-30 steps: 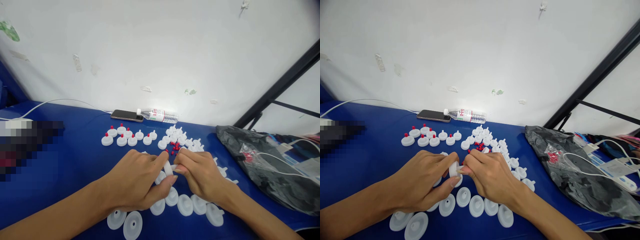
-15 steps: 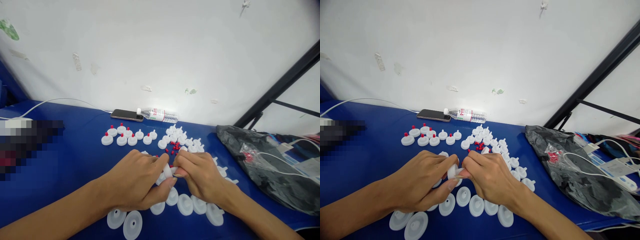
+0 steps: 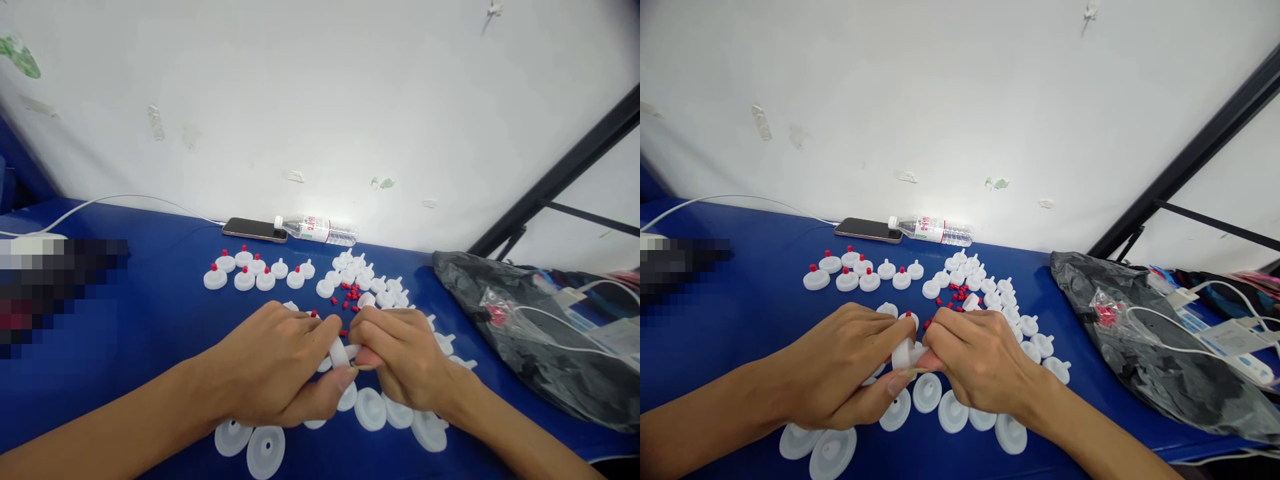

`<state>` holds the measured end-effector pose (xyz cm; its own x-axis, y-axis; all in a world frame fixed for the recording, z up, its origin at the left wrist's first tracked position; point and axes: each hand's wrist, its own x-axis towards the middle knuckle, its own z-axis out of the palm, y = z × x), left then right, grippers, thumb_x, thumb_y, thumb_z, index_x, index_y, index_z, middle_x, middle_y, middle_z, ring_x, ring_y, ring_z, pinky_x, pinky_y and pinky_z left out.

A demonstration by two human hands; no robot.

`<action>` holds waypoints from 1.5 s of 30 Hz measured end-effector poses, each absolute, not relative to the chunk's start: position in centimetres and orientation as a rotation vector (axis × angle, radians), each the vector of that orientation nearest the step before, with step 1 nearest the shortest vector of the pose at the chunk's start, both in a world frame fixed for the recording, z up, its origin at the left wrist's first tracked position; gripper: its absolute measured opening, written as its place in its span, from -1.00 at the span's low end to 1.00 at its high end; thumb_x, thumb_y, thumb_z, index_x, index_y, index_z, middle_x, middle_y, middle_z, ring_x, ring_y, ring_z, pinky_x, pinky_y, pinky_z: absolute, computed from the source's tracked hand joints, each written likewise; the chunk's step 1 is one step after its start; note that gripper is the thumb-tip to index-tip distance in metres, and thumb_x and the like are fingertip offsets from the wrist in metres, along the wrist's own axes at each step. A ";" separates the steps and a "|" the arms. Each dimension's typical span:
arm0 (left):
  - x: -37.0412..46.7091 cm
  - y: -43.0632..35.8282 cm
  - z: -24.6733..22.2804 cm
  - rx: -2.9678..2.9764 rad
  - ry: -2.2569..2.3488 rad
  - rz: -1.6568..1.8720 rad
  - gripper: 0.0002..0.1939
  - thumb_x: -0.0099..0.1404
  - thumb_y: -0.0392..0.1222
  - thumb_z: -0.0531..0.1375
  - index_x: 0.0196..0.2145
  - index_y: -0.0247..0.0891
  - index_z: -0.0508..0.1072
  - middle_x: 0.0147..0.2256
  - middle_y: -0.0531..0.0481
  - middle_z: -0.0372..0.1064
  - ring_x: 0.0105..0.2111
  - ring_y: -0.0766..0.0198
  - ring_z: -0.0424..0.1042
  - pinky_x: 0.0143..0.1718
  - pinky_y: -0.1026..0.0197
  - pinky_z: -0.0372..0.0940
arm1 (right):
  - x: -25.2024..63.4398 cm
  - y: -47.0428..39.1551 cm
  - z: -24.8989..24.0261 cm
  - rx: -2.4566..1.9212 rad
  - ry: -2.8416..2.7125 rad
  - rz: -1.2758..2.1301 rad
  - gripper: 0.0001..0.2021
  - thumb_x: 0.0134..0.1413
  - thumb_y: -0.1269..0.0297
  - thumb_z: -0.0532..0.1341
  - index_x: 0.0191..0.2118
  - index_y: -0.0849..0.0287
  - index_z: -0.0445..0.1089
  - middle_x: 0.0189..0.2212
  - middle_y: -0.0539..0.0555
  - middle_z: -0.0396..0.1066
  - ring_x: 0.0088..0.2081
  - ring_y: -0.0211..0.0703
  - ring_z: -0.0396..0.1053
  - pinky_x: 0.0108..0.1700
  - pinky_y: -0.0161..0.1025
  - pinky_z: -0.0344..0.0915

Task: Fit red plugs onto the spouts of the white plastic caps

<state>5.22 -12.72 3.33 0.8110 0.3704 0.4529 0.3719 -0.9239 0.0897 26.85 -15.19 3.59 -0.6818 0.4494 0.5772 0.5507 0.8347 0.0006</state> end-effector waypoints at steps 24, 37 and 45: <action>5.2 -12.8 3.4 -3.029 -0.599 -0.751 -0.69 0.44 -0.06 -0.15 -0.39 -0.19 0.22 -0.59 0.09 0.27 -0.65 0.25 0.25 -0.62 0.18 0.03 | 26.9 -15.3 3.7 -0.711 -2.432 -0.280 -0.50 0.50 0.17 -0.20 -0.42 0.20 0.27 -0.54 -0.02 0.17 -0.55 -0.28 -0.02 -0.51 -0.27 -0.02; 5.3 -12.9 3.1 -2.899 -0.655 -0.929 -0.74 0.38 0.01 0.01 -0.16 -0.23 0.26 -0.57 0.13 0.37 -0.65 0.23 0.37 -0.66 0.20 0.04 | 26.9 -15.4 4.1 -0.819 -2.366 -0.357 -0.54 0.49 0.16 -0.14 -0.41 0.21 0.27 -0.52 -0.01 0.24 -0.56 -0.32 0.05 -0.50 -0.29 -0.02; 5.6 -12.7 3.4 -2.688 -0.596 -1.020 -0.74 0.43 -0.11 0.05 -0.01 -0.29 0.24 -0.59 0.22 0.37 -0.70 0.34 0.36 -0.70 0.25 0.11 | 27.1 -15.4 4.3 -0.852 -2.320 -0.358 -0.55 0.50 0.16 -0.15 -0.39 0.21 0.25 -0.52 -0.02 0.22 -0.56 -0.34 0.07 -0.50 -0.30 -0.01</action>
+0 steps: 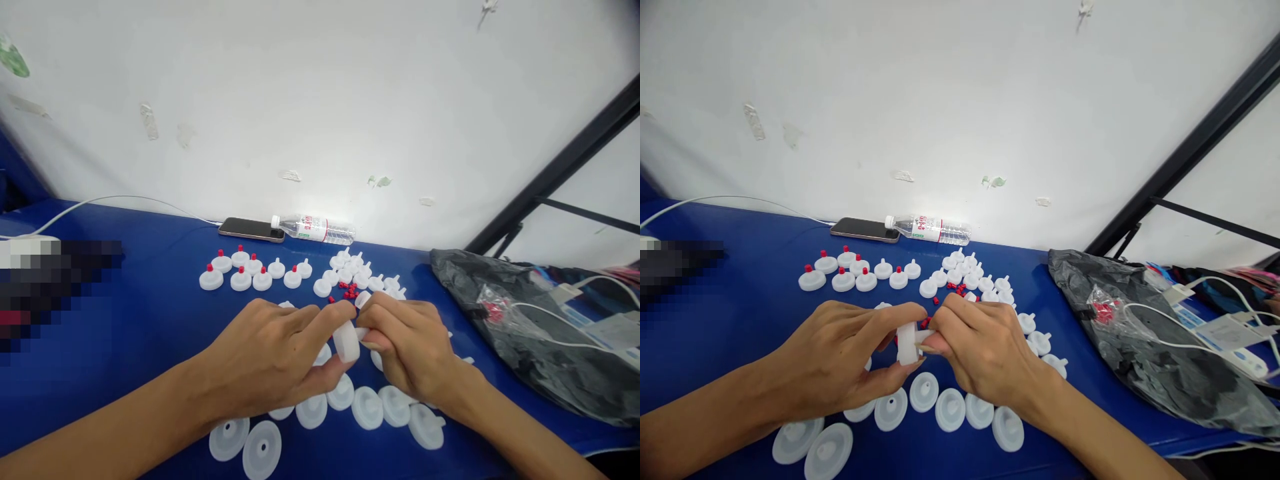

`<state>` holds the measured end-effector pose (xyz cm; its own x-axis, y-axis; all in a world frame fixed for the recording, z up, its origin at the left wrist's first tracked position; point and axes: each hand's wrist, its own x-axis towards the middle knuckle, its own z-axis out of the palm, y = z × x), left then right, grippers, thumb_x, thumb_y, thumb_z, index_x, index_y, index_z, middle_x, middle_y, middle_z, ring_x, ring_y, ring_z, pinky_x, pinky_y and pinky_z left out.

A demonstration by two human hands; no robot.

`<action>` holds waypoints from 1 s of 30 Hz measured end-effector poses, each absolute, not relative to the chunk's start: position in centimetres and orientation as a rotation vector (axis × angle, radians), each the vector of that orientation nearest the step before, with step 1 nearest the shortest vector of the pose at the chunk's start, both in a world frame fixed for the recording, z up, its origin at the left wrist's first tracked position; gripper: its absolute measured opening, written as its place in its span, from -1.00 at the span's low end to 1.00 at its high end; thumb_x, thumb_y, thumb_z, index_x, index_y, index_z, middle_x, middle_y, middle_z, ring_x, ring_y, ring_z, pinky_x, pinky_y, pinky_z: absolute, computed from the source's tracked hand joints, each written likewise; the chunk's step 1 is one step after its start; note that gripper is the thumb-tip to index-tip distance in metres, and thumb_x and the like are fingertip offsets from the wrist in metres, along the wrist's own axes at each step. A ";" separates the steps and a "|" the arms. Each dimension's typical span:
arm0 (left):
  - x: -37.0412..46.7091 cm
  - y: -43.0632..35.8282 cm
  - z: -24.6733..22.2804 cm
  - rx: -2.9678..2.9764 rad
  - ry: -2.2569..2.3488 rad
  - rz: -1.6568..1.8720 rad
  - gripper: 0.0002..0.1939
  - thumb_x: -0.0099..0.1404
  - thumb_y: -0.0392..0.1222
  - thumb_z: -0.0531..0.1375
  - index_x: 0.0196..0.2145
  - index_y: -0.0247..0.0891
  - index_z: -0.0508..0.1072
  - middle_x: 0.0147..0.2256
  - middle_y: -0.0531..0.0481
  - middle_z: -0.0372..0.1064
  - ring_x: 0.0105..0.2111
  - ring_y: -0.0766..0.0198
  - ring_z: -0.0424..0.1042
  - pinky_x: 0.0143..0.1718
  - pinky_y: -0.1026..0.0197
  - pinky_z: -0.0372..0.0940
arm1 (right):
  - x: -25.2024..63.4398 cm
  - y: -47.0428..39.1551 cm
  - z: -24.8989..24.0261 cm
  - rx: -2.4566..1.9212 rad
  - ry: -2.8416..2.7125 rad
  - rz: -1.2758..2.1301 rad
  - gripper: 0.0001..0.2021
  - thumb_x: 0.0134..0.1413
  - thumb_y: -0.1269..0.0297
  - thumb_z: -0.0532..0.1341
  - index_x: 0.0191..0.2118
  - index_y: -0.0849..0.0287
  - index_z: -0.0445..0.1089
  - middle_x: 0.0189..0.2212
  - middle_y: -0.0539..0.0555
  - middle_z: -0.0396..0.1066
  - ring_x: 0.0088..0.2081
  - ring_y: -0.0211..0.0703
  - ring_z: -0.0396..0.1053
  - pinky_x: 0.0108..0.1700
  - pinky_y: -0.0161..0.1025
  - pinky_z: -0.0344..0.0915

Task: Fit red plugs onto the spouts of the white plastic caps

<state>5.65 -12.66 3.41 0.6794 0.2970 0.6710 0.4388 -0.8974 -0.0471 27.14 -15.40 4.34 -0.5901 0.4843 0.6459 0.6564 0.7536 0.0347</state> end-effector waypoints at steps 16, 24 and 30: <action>6.0 -13.6 3.7 -3.400 -0.880 -1.095 -0.74 0.21 -0.11 0.14 -0.54 -0.18 0.15 -0.69 0.27 -0.01 -0.72 0.49 0.00 -0.69 0.32 -0.07 | 26.8 -15.5 3.6 -0.635 -2.322 -0.566 -0.49 0.50 0.19 -0.17 -0.47 0.21 0.26 -0.58 0.01 0.27 -0.55 -0.30 0.14 -0.50 -0.28 0.03; 5.8 -12.8 3.3 -3.207 -0.806 -1.124 -0.80 0.28 -0.06 0.13 -0.42 -0.20 0.27 -0.68 0.27 0.12 -0.73 0.46 0.08 -0.70 0.33 0.02 | 26.9 -15.4 3.9 -0.778 -2.317 -0.293 -0.69 0.41 0.35 -0.07 -0.40 0.18 0.24 -0.55 -0.05 0.18 -0.56 -0.30 0.00 -0.51 -0.28 -0.03; 5.7 -12.5 3.5 -2.496 -0.489 -1.100 -0.85 0.30 -0.25 0.14 -0.20 -0.34 0.43 -0.62 0.19 0.35 -0.69 0.38 0.34 -0.69 0.25 0.17 | 27.0 -15.7 3.9 -0.801 -2.319 -0.123 -0.76 0.33 0.30 0.07 -0.42 0.16 0.14 -0.56 -0.10 0.09 -0.58 -0.34 -0.04 -0.51 -0.30 -0.10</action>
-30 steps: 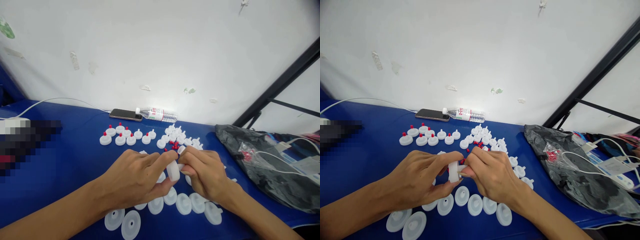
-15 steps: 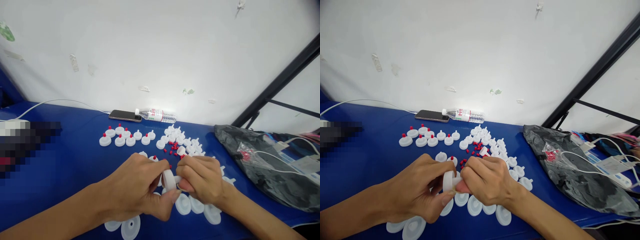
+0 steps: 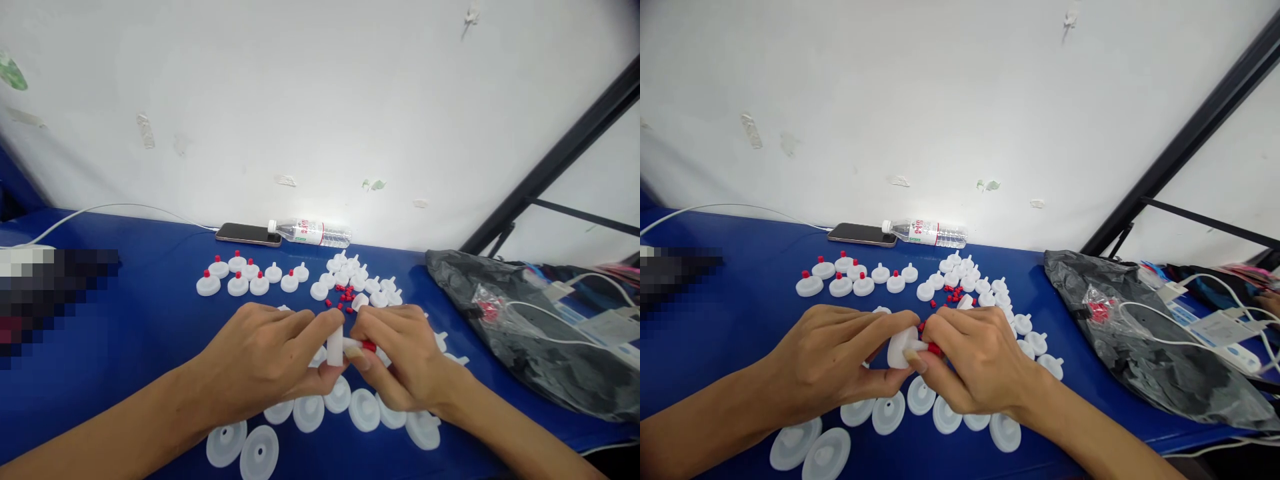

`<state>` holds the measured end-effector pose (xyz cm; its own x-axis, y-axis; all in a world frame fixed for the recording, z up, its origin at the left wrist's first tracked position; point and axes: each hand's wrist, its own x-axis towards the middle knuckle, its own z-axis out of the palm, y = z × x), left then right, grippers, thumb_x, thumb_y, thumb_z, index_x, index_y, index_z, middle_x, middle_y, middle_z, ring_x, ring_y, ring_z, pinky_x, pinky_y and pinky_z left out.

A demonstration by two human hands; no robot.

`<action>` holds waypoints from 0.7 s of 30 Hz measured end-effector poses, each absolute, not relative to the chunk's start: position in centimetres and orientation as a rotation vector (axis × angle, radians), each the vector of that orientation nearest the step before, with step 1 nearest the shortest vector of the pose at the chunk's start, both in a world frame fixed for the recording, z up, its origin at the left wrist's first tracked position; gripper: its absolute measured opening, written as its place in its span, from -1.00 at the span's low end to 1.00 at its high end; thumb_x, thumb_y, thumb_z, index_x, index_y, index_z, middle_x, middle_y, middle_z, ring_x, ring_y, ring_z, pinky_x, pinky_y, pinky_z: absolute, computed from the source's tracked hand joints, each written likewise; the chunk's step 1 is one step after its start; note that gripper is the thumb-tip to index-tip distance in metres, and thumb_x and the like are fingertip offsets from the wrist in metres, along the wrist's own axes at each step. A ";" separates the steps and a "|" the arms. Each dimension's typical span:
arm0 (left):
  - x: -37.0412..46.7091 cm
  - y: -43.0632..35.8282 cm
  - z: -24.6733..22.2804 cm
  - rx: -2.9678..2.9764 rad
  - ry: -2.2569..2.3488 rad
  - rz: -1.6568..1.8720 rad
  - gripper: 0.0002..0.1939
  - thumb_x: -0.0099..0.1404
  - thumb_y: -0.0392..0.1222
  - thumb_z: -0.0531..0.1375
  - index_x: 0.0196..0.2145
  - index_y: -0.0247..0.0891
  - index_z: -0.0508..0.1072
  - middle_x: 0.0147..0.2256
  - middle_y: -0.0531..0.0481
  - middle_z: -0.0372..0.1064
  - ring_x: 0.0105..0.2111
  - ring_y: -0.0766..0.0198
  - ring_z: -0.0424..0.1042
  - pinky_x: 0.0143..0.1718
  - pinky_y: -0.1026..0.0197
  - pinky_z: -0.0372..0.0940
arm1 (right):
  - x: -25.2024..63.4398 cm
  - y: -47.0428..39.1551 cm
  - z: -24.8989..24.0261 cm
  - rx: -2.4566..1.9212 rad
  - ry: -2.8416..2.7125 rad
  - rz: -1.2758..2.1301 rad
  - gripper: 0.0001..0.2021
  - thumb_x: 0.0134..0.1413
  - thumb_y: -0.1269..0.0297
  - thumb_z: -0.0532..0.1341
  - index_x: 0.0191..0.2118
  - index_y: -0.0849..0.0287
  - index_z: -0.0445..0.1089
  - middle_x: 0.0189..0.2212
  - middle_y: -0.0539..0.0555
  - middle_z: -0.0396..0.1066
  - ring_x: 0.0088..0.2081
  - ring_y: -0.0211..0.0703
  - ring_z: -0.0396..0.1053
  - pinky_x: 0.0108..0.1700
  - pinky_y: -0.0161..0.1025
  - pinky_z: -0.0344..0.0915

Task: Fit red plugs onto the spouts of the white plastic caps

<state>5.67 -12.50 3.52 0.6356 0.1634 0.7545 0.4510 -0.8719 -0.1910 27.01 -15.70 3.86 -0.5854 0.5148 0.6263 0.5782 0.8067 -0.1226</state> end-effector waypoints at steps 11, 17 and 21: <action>5.9 -12.6 3.3 -2.805 -0.584 -1.335 -0.75 0.17 -0.10 0.29 -0.52 -0.25 0.35 -0.66 0.22 0.20 -0.69 0.46 0.12 -0.70 0.29 0.00 | 26.9 -15.7 4.7 -0.895 -2.427 0.252 -0.64 0.47 0.21 -0.13 -0.40 0.17 0.15 -0.49 -0.05 0.14 -0.50 -0.31 0.06 -0.46 -0.31 -0.03; 6.2 -13.5 4.7 -3.704 -1.156 -1.214 -0.60 0.21 -0.13 0.25 -0.64 -0.22 0.14 -0.71 0.26 0.00 -0.69 0.52 -0.02 -0.69 0.39 -0.08 | 27.0 -15.5 3.7 -0.701 -2.366 -0.155 -0.49 0.49 0.18 -0.25 -0.48 0.17 0.18 -0.56 -0.03 0.12 -0.56 -0.28 0.00 -0.53 -0.27 -0.03; 5.7 -13.5 5.9 -4.197 -1.320 -0.724 -0.63 0.28 0.01 0.20 -0.58 -0.24 0.30 -0.69 0.21 0.08 -0.68 0.47 0.05 -0.67 0.37 0.01 | 27.0 -16.0 4.3 -0.604 -2.371 -0.298 -0.42 0.49 0.11 -0.25 -0.48 0.21 0.28 -0.53 0.06 0.26 -0.50 -0.26 0.16 -0.44 -0.28 0.14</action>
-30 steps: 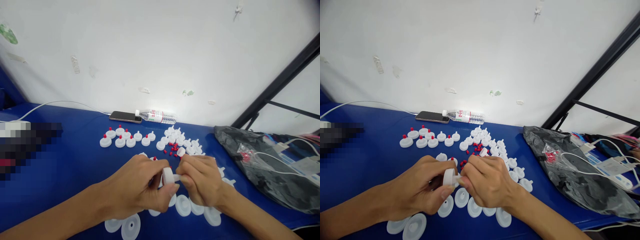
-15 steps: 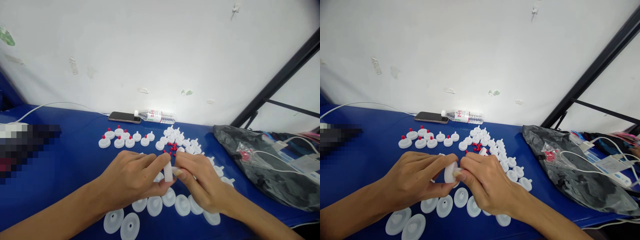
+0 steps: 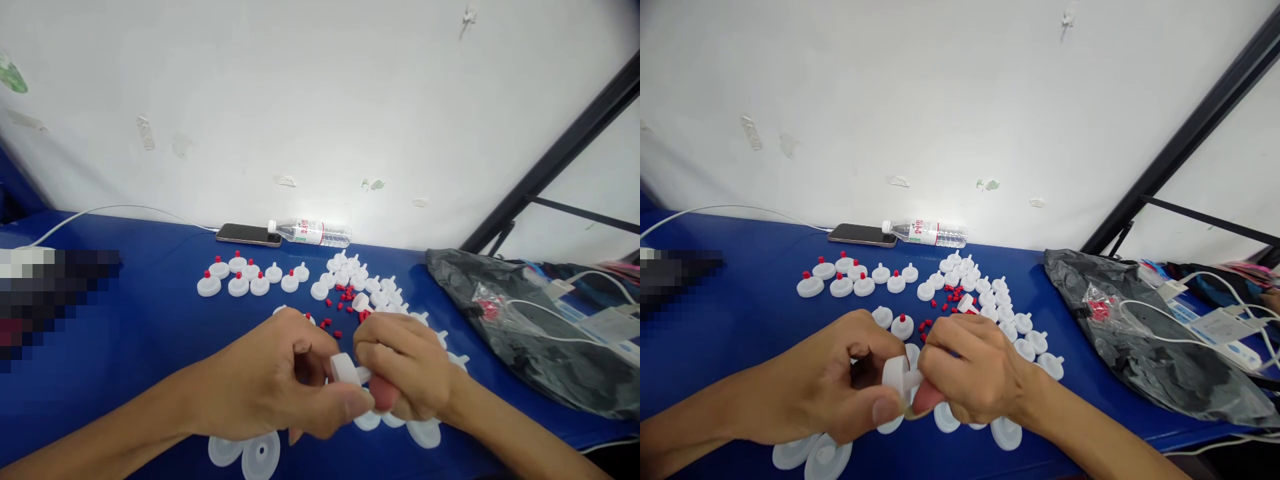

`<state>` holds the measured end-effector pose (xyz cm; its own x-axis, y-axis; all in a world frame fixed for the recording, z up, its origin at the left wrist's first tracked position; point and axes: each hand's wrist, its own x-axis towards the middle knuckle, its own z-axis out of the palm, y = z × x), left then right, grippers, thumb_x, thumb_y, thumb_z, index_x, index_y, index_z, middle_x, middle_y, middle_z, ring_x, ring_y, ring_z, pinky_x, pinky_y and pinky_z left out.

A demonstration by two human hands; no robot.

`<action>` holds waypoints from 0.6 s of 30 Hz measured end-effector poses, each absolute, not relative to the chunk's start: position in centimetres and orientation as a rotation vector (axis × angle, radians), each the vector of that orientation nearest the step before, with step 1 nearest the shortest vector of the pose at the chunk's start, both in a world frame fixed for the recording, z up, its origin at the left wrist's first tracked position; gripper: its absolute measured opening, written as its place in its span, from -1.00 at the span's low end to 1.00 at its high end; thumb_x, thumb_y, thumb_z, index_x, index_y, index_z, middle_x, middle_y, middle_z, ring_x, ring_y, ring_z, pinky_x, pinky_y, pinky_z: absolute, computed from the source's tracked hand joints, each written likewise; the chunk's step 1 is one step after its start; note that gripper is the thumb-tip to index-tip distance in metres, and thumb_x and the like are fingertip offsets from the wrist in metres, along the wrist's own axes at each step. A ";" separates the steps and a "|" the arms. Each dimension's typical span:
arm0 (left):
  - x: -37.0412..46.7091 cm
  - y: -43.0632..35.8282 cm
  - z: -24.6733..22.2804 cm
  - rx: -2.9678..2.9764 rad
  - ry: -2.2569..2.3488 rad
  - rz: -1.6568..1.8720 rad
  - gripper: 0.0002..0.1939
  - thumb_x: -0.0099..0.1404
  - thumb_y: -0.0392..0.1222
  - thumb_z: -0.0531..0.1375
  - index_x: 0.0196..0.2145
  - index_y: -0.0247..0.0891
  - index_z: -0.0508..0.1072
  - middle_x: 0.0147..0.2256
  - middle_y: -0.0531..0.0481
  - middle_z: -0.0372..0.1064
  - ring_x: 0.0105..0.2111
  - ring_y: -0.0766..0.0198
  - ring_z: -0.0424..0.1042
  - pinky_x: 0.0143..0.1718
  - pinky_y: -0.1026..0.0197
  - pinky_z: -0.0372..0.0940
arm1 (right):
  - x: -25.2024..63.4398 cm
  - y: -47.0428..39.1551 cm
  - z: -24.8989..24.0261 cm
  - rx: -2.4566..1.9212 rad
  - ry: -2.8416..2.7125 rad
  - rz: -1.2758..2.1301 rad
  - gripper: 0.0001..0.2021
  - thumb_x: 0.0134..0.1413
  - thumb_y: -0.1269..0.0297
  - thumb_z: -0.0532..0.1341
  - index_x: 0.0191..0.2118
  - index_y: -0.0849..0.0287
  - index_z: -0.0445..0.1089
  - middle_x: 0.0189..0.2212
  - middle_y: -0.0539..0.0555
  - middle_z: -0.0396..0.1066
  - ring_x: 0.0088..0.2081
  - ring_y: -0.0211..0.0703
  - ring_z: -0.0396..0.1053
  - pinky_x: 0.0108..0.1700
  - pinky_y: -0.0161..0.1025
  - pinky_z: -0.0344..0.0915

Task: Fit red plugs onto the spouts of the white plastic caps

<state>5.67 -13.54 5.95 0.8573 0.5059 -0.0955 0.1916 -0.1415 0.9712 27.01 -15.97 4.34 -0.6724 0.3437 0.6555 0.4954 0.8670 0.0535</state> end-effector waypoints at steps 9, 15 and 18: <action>5.9 -12.9 5.4 1.783 0.623 0.491 -0.61 0.35 0.01 0.17 -0.56 -0.23 0.25 -0.66 0.22 0.08 -0.65 0.47 0.05 -0.65 0.37 -0.04 | 27.2 -15.0 3.9 -0.659 -2.330 -0.301 -0.58 0.46 0.20 -0.11 -0.40 0.21 0.30 -0.53 0.03 0.23 -0.52 -0.25 0.12 -0.46 -0.26 0.05; 5.8 -12.6 4.2 2.329 0.801 0.786 -0.72 0.30 -0.04 0.16 -0.49 -0.23 0.31 -0.66 0.22 0.18 -0.67 0.46 0.08 -0.61 0.33 0.01 | 27.1 -15.2 4.2 -0.878 -2.350 -0.213 -0.70 0.42 0.31 -0.06 -0.35 0.19 0.28 -0.48 -0.02 0.22 -0.51 -0.28 0.08 -0.44 -0.29 0.02; 5.6 -12.5 3.4 2.548 0.860 0.930 -0.73 0.29 -0.02 0.16 -0.47 -0.24 0.37 -0.65 0.19 0.24 -0.69 0.45 0.10 -0.60 0.29 -0.04 | 27.1 -15.3 4.5 -0.985 -2.406 -0.181 -0.69 0.46 0.27 -0.09 -0.28 0.19 0.31 -0.41 -0.01 0.25 -0.50 -0.30 0.10 -0.47 -0.31 0.01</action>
